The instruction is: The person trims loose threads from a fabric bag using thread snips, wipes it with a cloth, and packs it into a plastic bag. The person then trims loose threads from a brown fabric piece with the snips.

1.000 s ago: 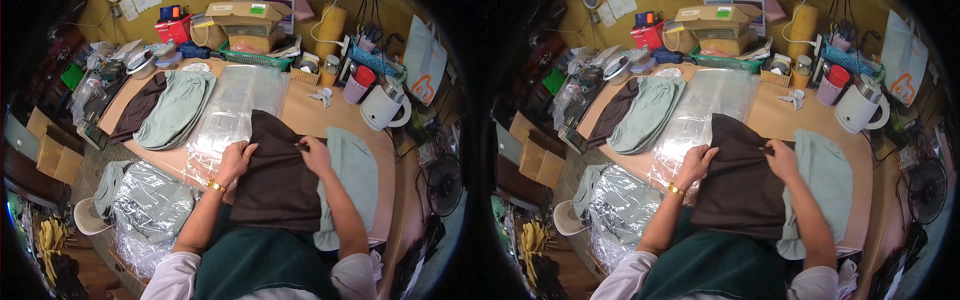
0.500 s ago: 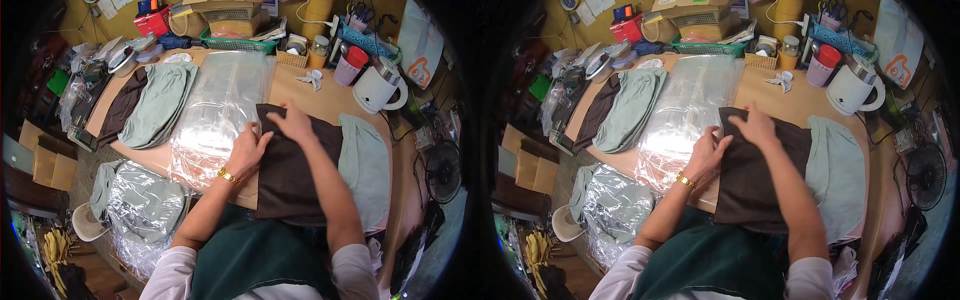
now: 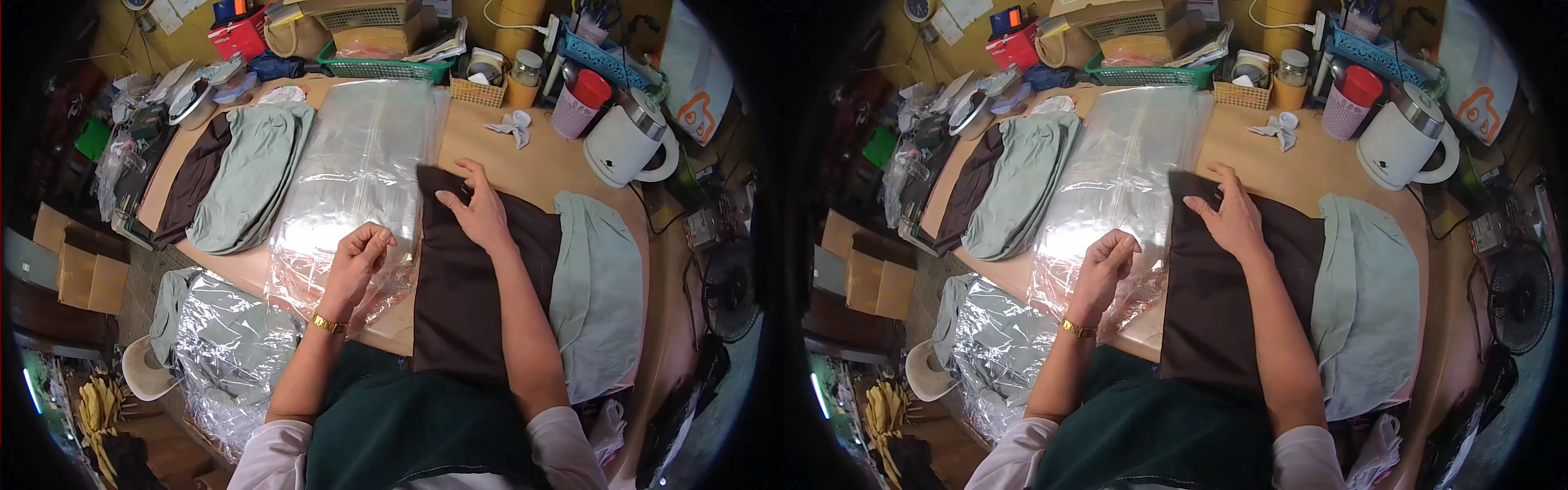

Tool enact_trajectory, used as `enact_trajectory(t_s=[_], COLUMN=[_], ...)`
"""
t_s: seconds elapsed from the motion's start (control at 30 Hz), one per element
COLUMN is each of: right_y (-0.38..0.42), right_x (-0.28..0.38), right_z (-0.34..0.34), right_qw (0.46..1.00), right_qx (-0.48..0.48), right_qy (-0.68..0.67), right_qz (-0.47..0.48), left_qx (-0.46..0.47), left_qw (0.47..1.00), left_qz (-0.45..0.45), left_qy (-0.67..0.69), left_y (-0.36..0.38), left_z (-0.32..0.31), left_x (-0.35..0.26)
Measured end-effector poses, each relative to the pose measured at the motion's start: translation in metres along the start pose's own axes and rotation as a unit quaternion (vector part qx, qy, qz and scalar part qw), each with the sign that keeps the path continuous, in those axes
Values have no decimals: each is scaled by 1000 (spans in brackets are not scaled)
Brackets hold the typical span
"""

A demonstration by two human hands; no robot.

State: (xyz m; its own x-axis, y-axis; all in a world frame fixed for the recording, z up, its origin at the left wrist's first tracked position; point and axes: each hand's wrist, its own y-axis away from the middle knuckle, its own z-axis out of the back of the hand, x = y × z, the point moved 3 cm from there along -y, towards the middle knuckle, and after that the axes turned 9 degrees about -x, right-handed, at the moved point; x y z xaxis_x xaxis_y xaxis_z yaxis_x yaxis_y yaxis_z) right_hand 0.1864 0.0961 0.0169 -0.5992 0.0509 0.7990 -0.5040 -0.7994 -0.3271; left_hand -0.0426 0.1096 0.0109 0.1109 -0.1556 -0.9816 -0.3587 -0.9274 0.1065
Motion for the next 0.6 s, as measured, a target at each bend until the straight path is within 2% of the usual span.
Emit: enact_trajectory(t_s=[0.03,0.1,0.13,0.2,0.43,0.6], right_y=[-3,-4,-3,8,17,22], right_x=[8,19,23,36,64,68], right_z=[8,12,17,22,28,23], right_qw=[1000,984,983,965,966,960], right_qx=[3,177,180,232,222,211], right_qy=[-1,-28,-28,-31,68,109], right_qz=[0,11,10,120,111,150], left_qx=[-17,-19,-20,-23,-20,-7], left_qw=[999,999,998,998,998,997], left_qz=[13,10,6,5,5,0], left_qy=[42,50,58,60,59,73], left_y=[-1,-5,-6,-7,-6,-3], left_z=[1,2,3,2,-1,-8], left_x=[1,2,2,0,-5,-9])
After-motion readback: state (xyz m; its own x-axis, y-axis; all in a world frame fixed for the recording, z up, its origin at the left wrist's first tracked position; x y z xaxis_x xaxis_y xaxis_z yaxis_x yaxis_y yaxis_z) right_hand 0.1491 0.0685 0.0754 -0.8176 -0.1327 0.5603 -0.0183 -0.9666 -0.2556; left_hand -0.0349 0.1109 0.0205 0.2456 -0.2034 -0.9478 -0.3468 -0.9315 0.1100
